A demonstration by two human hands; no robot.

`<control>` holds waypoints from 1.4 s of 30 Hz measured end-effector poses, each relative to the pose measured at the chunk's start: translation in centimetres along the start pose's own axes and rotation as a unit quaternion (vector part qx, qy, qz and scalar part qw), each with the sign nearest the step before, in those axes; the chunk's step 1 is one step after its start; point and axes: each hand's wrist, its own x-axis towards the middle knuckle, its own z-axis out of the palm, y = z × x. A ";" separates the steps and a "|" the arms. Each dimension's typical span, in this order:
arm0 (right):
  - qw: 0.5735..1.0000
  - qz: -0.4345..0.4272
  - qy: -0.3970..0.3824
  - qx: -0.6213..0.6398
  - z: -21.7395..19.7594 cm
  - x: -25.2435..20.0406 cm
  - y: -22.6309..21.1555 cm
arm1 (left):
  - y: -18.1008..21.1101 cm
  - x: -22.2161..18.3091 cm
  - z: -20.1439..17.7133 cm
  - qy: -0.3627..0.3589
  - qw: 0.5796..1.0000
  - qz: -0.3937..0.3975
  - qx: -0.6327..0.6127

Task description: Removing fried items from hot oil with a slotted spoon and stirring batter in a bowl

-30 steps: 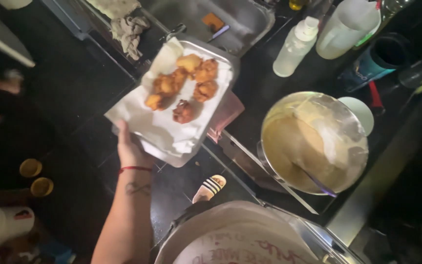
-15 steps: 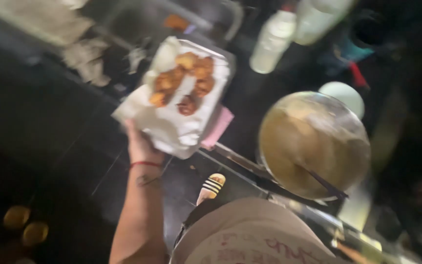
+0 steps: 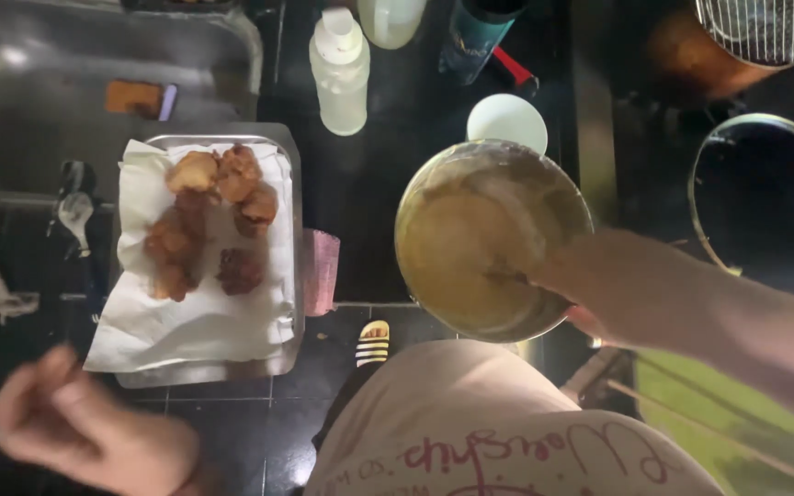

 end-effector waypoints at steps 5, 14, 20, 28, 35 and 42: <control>0.987 0.050 -0.018 -0.151 0.8 3.7 0.4 | 2.2 -0.5 6.2 -0.286 0.936 0.022 -0.204; 0.978 0.060 0.007 -0.198 -3.5 3.1 -2.0 | 4.9 -2.9 18.7 -0.544 0.772 -0.078 -0.319; 0.964 0.031 0.027 -0.262 -5.9 2.5 -3.2 | 4.8 -3.1 23.2 -0.602 0.686 -0.175 -0.368; 0.890 -0.061 0.130 -0.432 -3.2 9.3 -0.8 | 3.5 -5.2 23.3 -0.573 0.725 -0.181 -0.337; 0.960 -0.051 -0.004 -0.275 1.1 8.9 4.4 | 5.4 -7.9 21.8 -0.472 0.786 -0.194 -0.348; 0.893 -0.274 -0.118 -0.337 2.9 6.5 5.5 | 6.9 -9.5 21.2 -0.384 0.849 -0.201 -0.303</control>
